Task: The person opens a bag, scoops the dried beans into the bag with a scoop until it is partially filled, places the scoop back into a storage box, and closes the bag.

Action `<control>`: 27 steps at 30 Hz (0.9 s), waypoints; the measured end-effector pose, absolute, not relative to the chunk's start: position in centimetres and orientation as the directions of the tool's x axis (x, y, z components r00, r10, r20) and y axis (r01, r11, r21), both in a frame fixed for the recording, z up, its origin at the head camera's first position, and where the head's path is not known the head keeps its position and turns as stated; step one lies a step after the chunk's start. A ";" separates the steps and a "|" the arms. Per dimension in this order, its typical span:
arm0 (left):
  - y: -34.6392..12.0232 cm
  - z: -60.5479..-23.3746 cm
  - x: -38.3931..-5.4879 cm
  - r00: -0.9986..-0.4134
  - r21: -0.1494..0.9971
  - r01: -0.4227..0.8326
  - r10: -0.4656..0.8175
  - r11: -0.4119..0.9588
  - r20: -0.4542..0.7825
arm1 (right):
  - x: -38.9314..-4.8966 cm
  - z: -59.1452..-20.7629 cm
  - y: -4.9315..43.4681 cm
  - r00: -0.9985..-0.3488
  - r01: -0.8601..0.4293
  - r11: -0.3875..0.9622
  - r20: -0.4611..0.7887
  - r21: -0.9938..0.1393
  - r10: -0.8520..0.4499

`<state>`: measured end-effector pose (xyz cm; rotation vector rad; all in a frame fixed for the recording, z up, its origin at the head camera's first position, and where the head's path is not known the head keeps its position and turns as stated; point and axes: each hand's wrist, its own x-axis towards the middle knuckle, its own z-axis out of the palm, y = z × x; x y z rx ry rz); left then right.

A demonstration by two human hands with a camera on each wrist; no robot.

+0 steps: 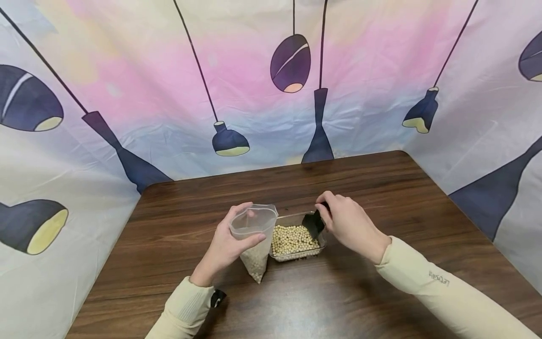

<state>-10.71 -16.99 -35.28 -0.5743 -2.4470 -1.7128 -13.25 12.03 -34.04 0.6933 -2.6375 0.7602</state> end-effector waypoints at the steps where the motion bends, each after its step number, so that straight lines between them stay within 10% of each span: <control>1: -17.1 -35.8 -11.0 -0.924 0.894 0.357 0.242 0.271 0.296 | -13.5 -34.3 12.2 -0.858 -0.501 0.731 0.378 -0.464 -0.348; 15: -17.6 -38.3 -12.1 -0.919 0.932 0.343 0.246 0.117 0.308 | -15.0 -39.2 13.4 -0.974 -0.068 0.406 -0.027 -0.911 -0.224; 27: -17.5 -37.9 -11.8 -0.923 0.933 0.337 0.243 0.129 0.300 | -15.3 -41.6 14.0 -0.941 0.086 0.223 -0.153 -0.971 -0.302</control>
